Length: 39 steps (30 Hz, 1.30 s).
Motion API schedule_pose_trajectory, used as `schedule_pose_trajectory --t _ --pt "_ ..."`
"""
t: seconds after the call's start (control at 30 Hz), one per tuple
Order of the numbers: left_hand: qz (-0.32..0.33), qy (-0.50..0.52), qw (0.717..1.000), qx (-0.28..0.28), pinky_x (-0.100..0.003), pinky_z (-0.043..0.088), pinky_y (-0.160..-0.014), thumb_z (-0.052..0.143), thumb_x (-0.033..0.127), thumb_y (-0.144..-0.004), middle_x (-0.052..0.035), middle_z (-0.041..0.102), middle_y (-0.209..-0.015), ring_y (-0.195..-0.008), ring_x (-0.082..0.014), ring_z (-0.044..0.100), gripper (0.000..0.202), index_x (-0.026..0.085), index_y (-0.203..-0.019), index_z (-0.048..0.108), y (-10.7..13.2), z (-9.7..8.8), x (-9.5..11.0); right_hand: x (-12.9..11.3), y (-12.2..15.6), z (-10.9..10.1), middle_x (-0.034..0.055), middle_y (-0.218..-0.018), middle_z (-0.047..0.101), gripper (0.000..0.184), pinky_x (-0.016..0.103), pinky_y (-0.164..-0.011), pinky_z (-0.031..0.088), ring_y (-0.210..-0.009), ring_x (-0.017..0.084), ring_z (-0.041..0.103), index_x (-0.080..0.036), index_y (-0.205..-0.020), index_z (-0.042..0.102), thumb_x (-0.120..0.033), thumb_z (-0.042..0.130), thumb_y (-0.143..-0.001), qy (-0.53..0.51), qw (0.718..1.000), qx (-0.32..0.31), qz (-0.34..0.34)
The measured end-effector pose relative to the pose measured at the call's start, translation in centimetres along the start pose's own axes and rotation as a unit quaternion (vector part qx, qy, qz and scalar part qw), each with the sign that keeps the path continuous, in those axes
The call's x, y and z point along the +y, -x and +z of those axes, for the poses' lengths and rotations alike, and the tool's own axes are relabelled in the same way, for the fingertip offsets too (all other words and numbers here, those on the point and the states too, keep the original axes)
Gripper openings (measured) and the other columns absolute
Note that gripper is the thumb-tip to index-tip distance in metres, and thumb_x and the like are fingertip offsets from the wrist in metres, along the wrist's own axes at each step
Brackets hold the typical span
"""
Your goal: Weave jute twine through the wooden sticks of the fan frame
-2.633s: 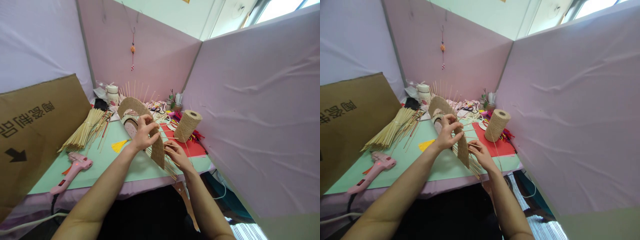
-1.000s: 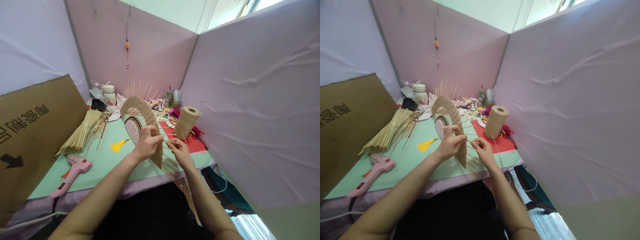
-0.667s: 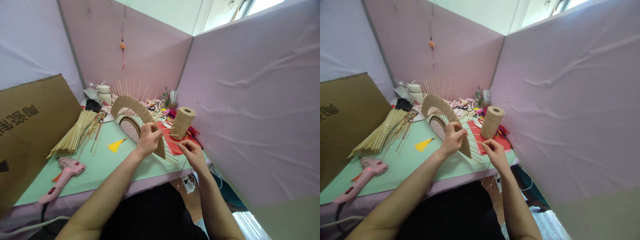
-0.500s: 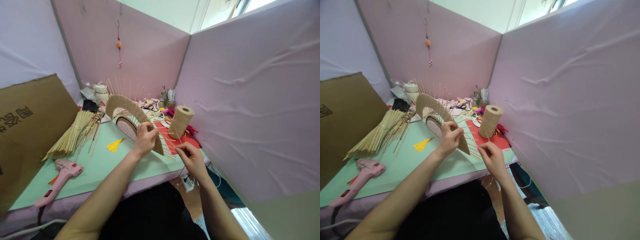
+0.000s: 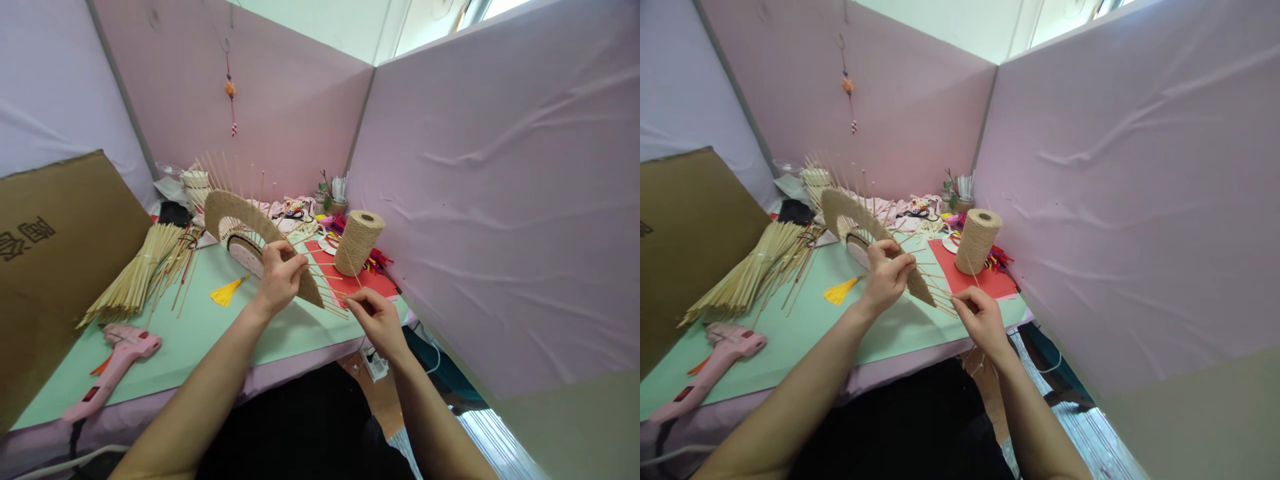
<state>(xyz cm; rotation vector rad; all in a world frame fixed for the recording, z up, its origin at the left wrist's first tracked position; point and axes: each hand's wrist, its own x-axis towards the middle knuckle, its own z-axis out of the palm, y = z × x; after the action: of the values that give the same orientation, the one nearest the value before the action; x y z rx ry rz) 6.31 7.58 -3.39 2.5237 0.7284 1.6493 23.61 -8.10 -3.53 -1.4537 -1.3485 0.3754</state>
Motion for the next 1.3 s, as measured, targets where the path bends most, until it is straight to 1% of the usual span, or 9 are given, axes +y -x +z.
schedule_pose_trajectory --t 0.1,0.2,0.33,0.63,0.83,0.93,1.1,1.2,1.3 --pt "0.008 0.015 1.0 -0.004 -0.038 0.046 -0.091 0.057 0.023 -0.089 -0.0073 0.039 -0.103 -0.104 -0.0218 0.042 0.013 0.019 -0.087 0.069 -0.1 -0.4 -0.1 1.2 -1.1 0.2 -0.0001 -0.065 0.058 0.025 0.026 -0.058 0.036 -0.06 0.012 0.047 -0.019 -0.071 0.065 -0.042 0.071 -0.078 -0.121 0.989 -0.011 0.088" --pt "0.005 0.025 1.0 0.003 -0.037 0.045 -0.091 0.056 0.022 -0.09 -0.0073 0.039 -0.103 -0.104 -0.0214 0.042 0.014 0.018 -0.086 0.069 -0.6 -1.1 -0.1 2.3 -2.6 1.0 -0.0051 -0.054 0.047 0.032 0.023 -0.048 0.025 -0.049 0.007 0.035 -0.018 -0.065 0.062 -0.046 0.078 -0.07 -0.266 0.945 -0.067 0.181" --pt "-0.005 0.037 0.999 0.007 -0.038 0.045 -0.091 0.058 0.022 -0.089 -0.0068 0.039 -0.104 -0.102 -0.021 0.043 0.012 0.018 -0.086 0.069 -1.7 -2.5 0.3 2.0 -4.1 3.3 -0.0047 -0.057 0.056 0.033 0.021 -0.05 0.03 -0.05 0.006 0.045 -0.017 -0.064 0.062 -0.038 0.087 -0.058 -0.349 0.897 -0.11 0.249" --pt "-0.034 0.094 0.994 0.044 -0.034 0.046 -0.091 0.06 0.017 -0.086 -0.0047 0.04 -0.101 -0.099 -0.018 0.046 0.008 0.018 -0.083 0.068 -3.6 -4.8 1.4 -1.6 -4.4 7.0 0.0038 -0.081 0.074 0.041 0.03 -0.071 0.049 -0.073 0.018 0.066 -0.02 -0.096 0.075 -0.038 0.084 -0.061 -0.389 0.894 -0.131 0.182" --pt "-0.037 0.11 0.992 0.045 -0.033 0.046 -0.091 0.06 0.017 -0.087 -0.0042 0.04 -0.101 -0.099 -0.0171 0.046 0.008 0.018 -0.084 0.067 -3.6 -5.5 1.2 -2.2 -4.3 6.5 0.0054 -0.089 0.069 0.018 0.032 -0.079 0.048 -0.083 0.018 0.061 -0.02 -0.082 0.074 -0.036 0.073 -0.075 -0.254 0.959 -0.109 0.056" --pt "-0.035 0.108 0.993 0.029 -0.034 0.045 -0.092 0.059 0.018 -0.088 -0.0048 0.04 -0.102 -0.101 -0.018 0.046 0.01 0.018 -0.084 0.068 -2.8 -5.1 1.1 -2.6 -4.1 5.5 0.0058 -0.097 0.065 0.019 0.033 -0.087 0.047 -0.094 0.019 0.059 -0.02 -0.077 0.069 -0.039 0.071 -0.078 -0.215 0.97 -0.115 -0.007" --pt "-0.034 0.106 0.994 0.004 -0.035 0.045 -0.092 0.058 0.019 -0.088 -0.0053 0.039 -0.102 -0.102 -0.0189 0.045 0.01 0.018 -0.084 0.067 -2.0 -4.4 1.2 -3.2 -3.0 4.3 0.002 -0.089 0.063 0.025 0.026 -0.069 0.047 -0.08 0.014 0.058 -0.021 -0.09 0.065 -0.037 0.076 -0.075 -0.238 0.955 -0.166 0.064" --pt "-0.035 0.108 0.994 -0.005 -0.036 0.044 -0.093 0.058 0.019 -0.088 -0.0053 0.039 -0.102 -0.101 -0.019 0.044 0.01 0.018 -0.083 0.067 -2.0 -4.3 1.2 -2.4 -2.2 5.0 -0.0022 -0.075 0.059 0.029 0.02 -0.053 0.038 -0.06 0.009 0.051 -0.022 -0.094 0.064 -0.039 0.077 -0.074 -0.292 0.937 -0.145 0.128" --pt "-0.038 0.109 0.993 -0.004 -0.037 0.044 -0.093 0.058 0.019 -0.088 -0.0055 0.039 -0.103 -0.101 -0.0194 0.044 0.01 0.018 -0.083 0.067 -2.3 -4.2 1.3 -1.0 -1.9 6.4 -0.0035 -0.072 0.06 0.033 0.02 -0.051 0.037 -0.055 0.008 0.049 -0.025 -0.1 0.066 -0.041 0.077 -0.074 -0.365 0.91 -0.106 0.165"
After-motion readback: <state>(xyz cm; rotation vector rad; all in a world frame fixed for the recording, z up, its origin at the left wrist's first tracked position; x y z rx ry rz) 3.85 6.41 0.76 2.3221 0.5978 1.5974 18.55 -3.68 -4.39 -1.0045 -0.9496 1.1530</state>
